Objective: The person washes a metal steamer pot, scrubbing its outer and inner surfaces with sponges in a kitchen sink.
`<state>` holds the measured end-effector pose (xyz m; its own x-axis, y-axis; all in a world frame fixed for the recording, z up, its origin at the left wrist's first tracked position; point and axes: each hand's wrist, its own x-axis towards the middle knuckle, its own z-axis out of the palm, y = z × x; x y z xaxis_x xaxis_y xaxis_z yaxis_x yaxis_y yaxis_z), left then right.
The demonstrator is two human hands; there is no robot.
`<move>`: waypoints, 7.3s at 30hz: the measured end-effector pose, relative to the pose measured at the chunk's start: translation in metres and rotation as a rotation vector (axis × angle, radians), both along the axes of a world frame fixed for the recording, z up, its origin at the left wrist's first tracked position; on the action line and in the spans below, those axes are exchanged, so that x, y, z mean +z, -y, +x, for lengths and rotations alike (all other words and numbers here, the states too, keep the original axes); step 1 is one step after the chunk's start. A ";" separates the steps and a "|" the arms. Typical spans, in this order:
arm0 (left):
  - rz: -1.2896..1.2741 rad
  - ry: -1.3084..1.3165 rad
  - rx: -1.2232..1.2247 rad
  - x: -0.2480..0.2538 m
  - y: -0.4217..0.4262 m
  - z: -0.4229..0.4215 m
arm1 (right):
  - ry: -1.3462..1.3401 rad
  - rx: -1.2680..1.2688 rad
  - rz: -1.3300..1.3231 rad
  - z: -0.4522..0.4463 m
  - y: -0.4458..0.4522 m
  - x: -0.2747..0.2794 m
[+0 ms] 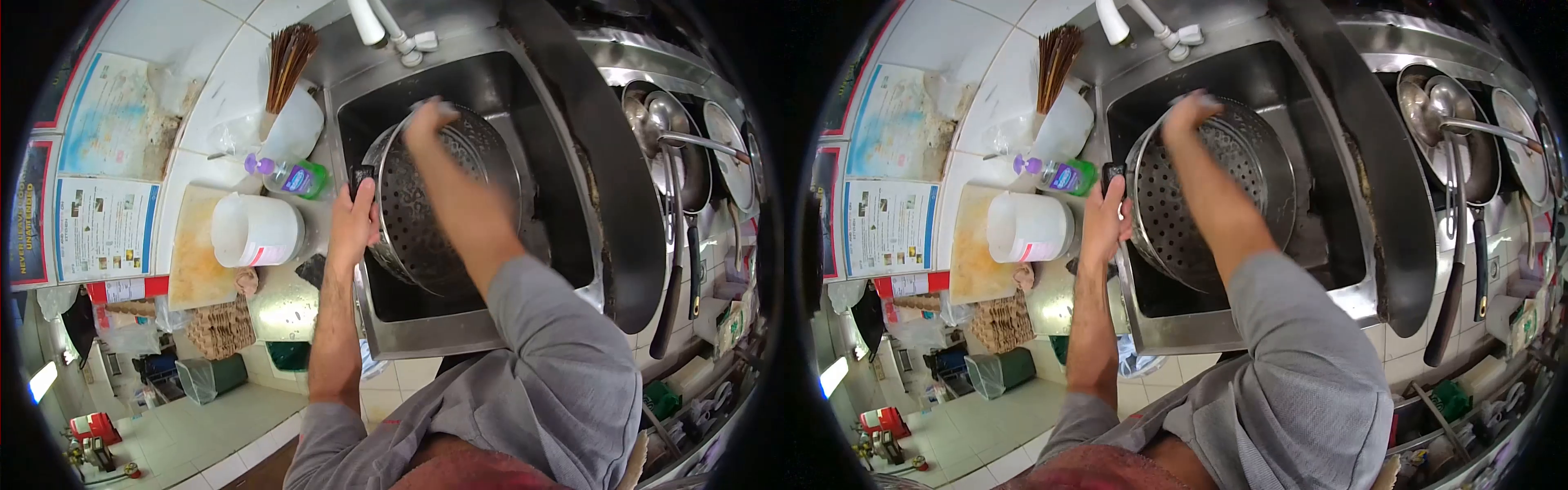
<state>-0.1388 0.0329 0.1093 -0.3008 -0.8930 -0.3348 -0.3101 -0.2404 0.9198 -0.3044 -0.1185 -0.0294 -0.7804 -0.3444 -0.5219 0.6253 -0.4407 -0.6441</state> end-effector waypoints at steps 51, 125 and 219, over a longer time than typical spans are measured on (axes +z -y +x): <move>-0.984 0.756 0.143 -0.111 -0.042 0.154 | -2.542 1.359 -0.073 0.304 0.009 0.176; 0.154 -0.079 0.157 -0.002 0.020 -0.005 | -0.384 2.205 0.027 0.020 -0.247 -0.109; 0.125 -0.125 0.188 -0.006 0.029 -0.013 | -0.533 0.450 0.505 -0.005 -0.100 -0.293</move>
